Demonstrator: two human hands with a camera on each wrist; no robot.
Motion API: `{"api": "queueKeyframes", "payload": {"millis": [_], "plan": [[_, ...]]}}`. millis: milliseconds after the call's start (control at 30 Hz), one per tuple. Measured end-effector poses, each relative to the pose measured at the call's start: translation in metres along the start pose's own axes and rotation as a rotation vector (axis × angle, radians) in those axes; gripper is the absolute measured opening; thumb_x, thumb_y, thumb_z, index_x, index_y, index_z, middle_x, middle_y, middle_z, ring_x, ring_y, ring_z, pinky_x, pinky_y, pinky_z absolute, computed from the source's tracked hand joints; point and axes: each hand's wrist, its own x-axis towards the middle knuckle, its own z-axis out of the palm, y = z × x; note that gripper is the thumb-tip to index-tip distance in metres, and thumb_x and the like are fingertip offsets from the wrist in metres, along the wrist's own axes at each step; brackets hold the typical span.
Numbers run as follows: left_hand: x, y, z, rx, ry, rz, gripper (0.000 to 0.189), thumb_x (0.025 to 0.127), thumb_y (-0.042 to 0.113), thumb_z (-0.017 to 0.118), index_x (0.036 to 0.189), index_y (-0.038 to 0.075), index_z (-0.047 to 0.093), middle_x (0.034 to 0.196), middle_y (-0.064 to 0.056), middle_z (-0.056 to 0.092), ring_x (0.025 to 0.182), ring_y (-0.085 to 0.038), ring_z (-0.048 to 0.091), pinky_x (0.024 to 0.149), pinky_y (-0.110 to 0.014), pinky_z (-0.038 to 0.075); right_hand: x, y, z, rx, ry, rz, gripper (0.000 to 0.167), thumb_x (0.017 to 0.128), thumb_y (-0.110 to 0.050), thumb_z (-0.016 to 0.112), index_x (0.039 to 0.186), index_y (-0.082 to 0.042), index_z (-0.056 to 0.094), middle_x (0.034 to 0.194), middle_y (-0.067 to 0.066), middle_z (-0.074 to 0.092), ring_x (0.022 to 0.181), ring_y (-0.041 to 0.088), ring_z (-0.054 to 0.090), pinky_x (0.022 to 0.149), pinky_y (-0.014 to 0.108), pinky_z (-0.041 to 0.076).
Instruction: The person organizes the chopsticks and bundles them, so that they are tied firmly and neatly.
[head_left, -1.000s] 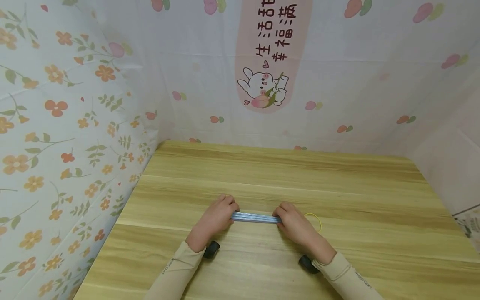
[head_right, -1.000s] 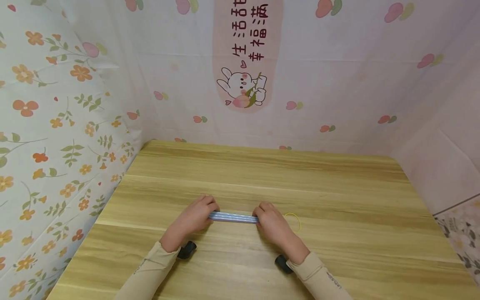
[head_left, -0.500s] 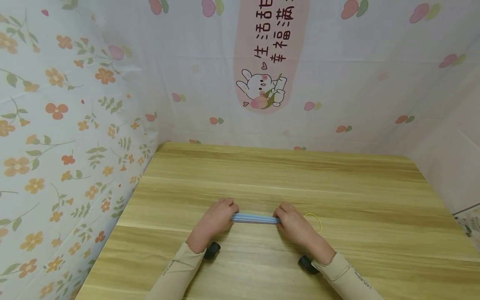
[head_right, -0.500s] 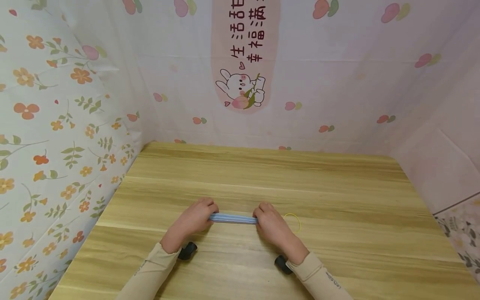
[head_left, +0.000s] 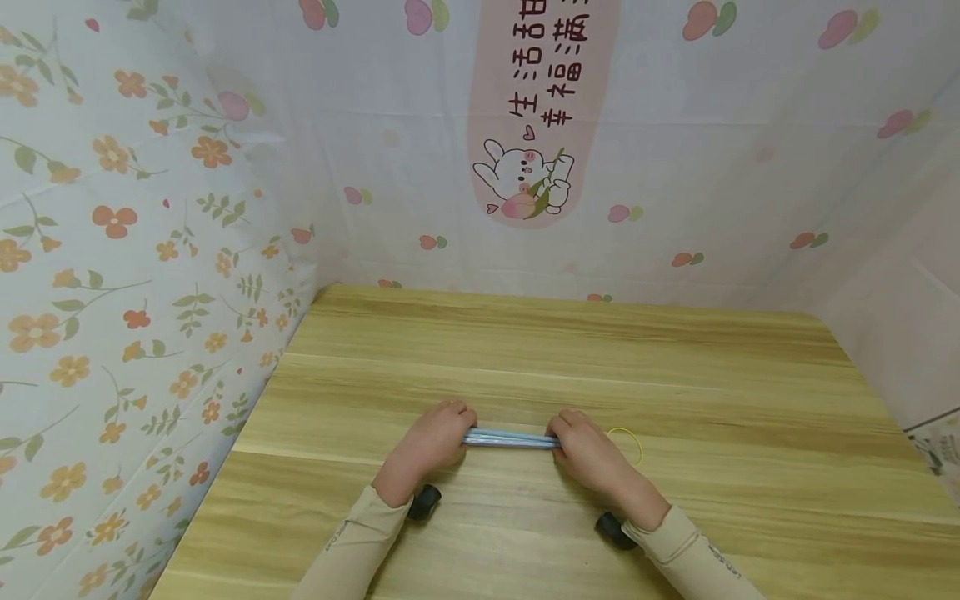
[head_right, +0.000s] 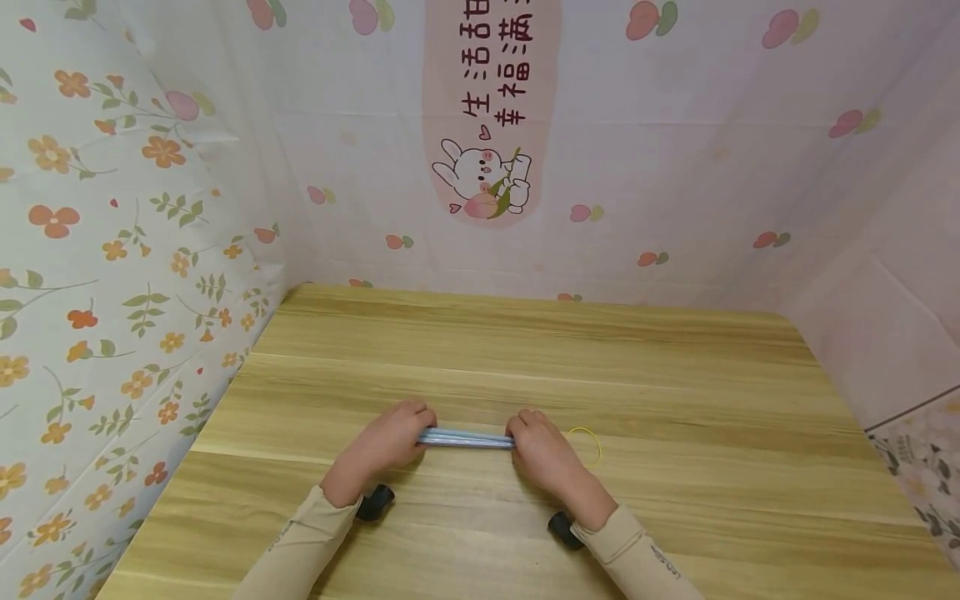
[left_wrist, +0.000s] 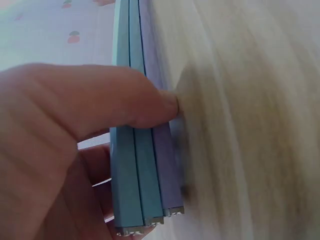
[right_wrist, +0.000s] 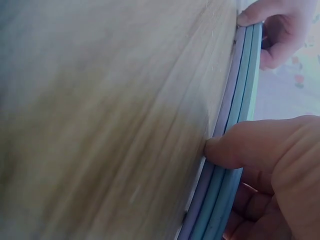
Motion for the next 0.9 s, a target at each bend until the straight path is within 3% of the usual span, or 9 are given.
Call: {"api": "queueKeyframes", "payload": {"millis": [200,400,700,900], "plan": [[0.000,0.001,0.004,0.009,-0.028,0.015,0.023,0.072,0.007,0.073,0.092,0.008,0.062,0.089,-0.002,0.058,0.082,-0.021,0.057,0.078,-0.033,0.048,-0.001,-0.001,0.000,-0.032,0.027,-0.019,0.020,0.067,0.004,0.073,0.082,-0.002,0.062,0.078,0.002,0.053,0.074,0.018,0.052,0.069,0.033,0.047],[0.004,0.002,0.003,0.037,-0.079,0.054,0.022,0.074,0.007,0.072,0.092,0.007,0.059,0.084,-0.001,0.058,0.078,-0.016,0.057,0.072,-0.029,0.049,-0.001,0.000,0.000,-0.066,0.022,-0.025,0.019,0.065,0.003,0.070,0.081,-0.001,0.060,0.078,0.006,0.054,0.074,0.022,0.054,0.069,0.036,0.048],[0.006,0.000,-0.003,-0.030,-0.146,0.065,0.018,0.079,0.009,0.067,0.095,0.008,0.058,0.085,0.001,0.058,0.075,-0.011,0.054,0.067,-0.025,0.047,0.002,-0.001,-0.005,-0.067,0.007,-0.018,0.017,0.064,0.001,0.067,0.079,-0.002,0.059,0.074,0.004,0.053,0.071,0.020,0.054,0.064,0.033,0.048],[0.006,-0.001,-0.007,-0.025,-0.146,0.051,0.013,0.083,0.014,0.063,0.093,0.012,0.055,0.083,0.003,0.058,0.071,-0.010,0.052,0.062,-0.027,0.045,0.005,-0.004,-0.015,-0.022,-0.103,0.052,0.014,0.072,-0.001,0.063,0.082,-0.006,0.054,0.068,0.000,0.053,0.060,0.012,0.049,0.053,0.029,0.043]]}}
